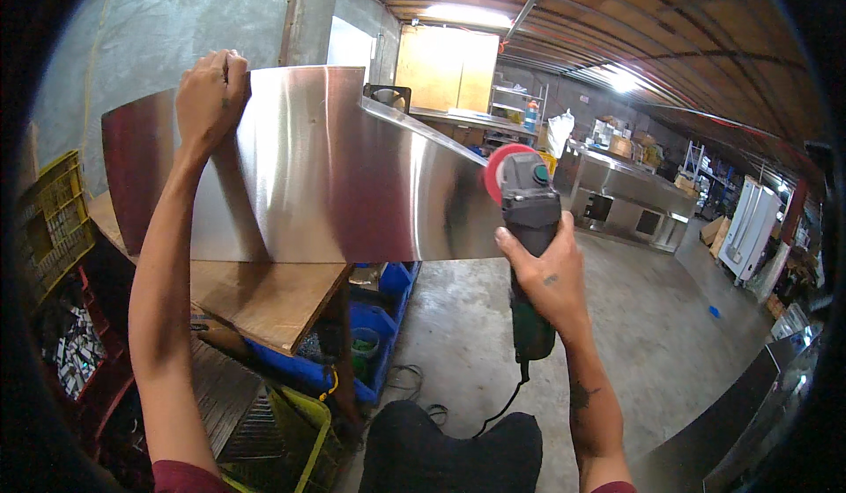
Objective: The person changes the disc on an angle grinder, then uses it to polish the surface of a stainless steel range hood. The person moves the grinder along the curved and flat surfaces of the hood while holding it steady with the other hand.
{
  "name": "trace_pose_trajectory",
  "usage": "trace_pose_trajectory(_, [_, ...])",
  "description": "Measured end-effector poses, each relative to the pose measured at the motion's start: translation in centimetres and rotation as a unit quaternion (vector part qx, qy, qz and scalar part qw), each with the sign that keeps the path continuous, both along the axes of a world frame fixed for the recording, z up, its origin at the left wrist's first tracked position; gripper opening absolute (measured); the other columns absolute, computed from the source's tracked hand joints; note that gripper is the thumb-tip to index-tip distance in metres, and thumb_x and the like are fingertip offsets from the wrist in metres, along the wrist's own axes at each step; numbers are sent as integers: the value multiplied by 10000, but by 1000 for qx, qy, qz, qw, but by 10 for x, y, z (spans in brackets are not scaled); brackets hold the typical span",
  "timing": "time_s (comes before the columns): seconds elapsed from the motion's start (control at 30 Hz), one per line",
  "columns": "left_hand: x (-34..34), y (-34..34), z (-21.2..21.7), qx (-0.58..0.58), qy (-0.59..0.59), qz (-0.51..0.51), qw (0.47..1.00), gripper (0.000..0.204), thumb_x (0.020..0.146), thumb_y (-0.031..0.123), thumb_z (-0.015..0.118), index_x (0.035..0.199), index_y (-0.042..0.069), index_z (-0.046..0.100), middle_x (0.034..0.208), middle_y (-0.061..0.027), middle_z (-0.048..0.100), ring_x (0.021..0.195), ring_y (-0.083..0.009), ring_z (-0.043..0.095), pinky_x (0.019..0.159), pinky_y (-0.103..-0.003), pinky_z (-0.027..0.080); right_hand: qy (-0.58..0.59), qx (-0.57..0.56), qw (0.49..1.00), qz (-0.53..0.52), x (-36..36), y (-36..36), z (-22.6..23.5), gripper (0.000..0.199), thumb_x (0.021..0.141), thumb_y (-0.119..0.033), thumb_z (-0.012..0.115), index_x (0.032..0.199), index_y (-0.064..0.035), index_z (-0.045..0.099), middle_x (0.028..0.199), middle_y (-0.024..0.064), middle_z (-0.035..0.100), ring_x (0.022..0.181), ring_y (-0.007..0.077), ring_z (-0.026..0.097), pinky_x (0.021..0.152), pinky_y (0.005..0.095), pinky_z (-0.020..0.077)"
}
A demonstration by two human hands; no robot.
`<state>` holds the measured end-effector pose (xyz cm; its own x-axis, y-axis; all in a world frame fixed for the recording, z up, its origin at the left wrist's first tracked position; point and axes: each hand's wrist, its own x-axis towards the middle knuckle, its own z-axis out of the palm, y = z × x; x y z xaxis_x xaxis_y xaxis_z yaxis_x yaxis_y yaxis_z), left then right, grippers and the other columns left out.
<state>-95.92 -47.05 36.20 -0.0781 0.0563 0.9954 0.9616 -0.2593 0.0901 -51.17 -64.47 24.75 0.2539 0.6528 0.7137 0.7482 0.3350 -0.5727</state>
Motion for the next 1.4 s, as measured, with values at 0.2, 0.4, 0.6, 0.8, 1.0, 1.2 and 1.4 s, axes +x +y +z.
trace_pose_trajectory(0.2, [6,-4,0,11,-2,31,999,420,1109,312,485,964,1,726,999,-214,754,1010,-424,698,987,-541,497,2,-9,999,-50,1,-15,-8,590,930,-391,880,1209,9,547,945,239,789,837,404,803,753,497,610])
trace_pose_trajectory(0.4, [-6,4,4,30,47,45,997,398,1099,300,492,959,15,732,992,-221,751,988,-433,699,948,-556,513,-19,11,995,100,-64,-9,12,614,938,-381,884,1220,18,512,971,266,802,921,421,822,805,504,628])
trace_pose_trajectory(0.6, [-3,2,-1,33,29,33,998,380,1086,286,494,957,13,725,987,-220,740,959,-425,692,943,-547,515,-54,12,983,173,-104,8,35,670,951,-398,848,1269,82,505,999,323,790,979,509,799,888,548,617])
trace_pose_trajectory(0.8, [-2,-1,-2,17,29,34,999,383,1126,291,462,975,9,672,981,-202,701,983,-418,670,934,-543,493,-51,-4,983,174,-115,13,46,670,957,-410,832,1269,87,509,999,335,784,979,510,798,885,548,619])
trace_pose_trajectory(1.0, [-3,1,-4,21,16,14,1000,381,1097,286,489,948,9,704,954,-206,717,947,-413,686,933,-538,502,-65,-3,982,178,-116,22,41,689,957,-415,829,1286,99,509,990,333,783,966,512,797,882,546,620])
trace_pose_trajectory(1.2, [0,-1,1,37,17,14,999,390,1086,281,494,936,2,721,956,-213,733,938,-412,697,939,-539,507,-57,-7,981,187,-121,20,51,694,958,-411,823,1286,111,505,992,339,782,971,518,796,886,544,620])
trace_pose_trajectory(1.4, [2,-6,-1,17,17,18,1000,398,1088,286,482,954,4,730,979,-210,745,969,-404,700,950,-534,506,-80,38,981,171,-126,28,65,727,947,-428,827,1294,125,505,1039,363,771,1022,516,789,914,542,615])
